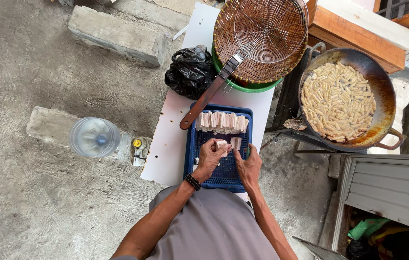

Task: The person cuts blocks of tofu into strips with a small knife over a blue perforated tray, arranging the cut pieces. They then use a wire skimmer to stir and turn the tofu pieces frying in hot oil in a large wok, holding the tray with the other hand.

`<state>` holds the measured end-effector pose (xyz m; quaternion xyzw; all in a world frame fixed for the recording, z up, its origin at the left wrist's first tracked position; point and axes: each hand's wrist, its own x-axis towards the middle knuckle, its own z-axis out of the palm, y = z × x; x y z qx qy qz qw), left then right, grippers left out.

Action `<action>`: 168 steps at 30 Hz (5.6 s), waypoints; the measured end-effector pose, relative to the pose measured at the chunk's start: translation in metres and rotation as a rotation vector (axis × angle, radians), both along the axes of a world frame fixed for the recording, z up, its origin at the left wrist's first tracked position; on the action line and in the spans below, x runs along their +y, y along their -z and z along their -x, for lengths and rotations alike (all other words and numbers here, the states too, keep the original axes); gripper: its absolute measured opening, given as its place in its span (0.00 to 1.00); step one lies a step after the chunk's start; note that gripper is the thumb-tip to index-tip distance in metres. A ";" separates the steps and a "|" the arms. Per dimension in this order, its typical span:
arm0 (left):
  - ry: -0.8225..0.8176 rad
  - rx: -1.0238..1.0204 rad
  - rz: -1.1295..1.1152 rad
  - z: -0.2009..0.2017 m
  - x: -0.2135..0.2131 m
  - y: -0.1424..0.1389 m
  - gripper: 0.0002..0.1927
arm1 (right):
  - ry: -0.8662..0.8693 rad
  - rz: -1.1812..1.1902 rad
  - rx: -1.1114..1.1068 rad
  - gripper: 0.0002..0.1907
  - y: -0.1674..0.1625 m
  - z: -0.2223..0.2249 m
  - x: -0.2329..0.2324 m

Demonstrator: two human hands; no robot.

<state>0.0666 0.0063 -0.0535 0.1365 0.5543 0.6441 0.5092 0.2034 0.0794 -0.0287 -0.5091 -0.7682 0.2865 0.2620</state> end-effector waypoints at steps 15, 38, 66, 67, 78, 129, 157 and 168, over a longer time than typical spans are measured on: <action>0.013 -0.369 -0.124 0.010 -0.001 -0.055 0.19 | -0.277 0.206 -0.003 0.10 -0.077 0.000 -0.052; -0.147 -0.148 -0.040 -0.001 -0.004 -0.014 0.17 | -0.181 0.503 0.001 0.16 -0.041 -0.002 -0.049; -0.044 0.271 0.106 -0.003 -0.002 -0.015 0.15 | -0.035 0.023 0.045 0.27 0.018 -0.005 0.007; -0.076 0.173 0.077 -0.001 -0.002 -0.013 0.17 | -0.031 0.031 0.044 0.27 0.015 -0.006 0.006; -0.044 -0.330 -0.079 0.006 -0.002 -0.030 0.18 | -0.173 0.412 0.056 0.14 -0.065 -0.003 -0.047; 0.265 -0.029 -0.071 -0.012 0.015 -0.011 0.18 | 0.082 0.278 0.103 0.15 -0.022 0.000 -0.006; -0.069 -0.085 0.019 -0.009 0.003 -0.006 0.17 | -0.193 0.429 -0.063 0.16 -0.017 -0.004 -0.048; 0.102 0.070 0.041 -0.011 0.007 0.002 0.17 | -0.001 0.174 0.067 0.16 -0.047 0.001 -0.038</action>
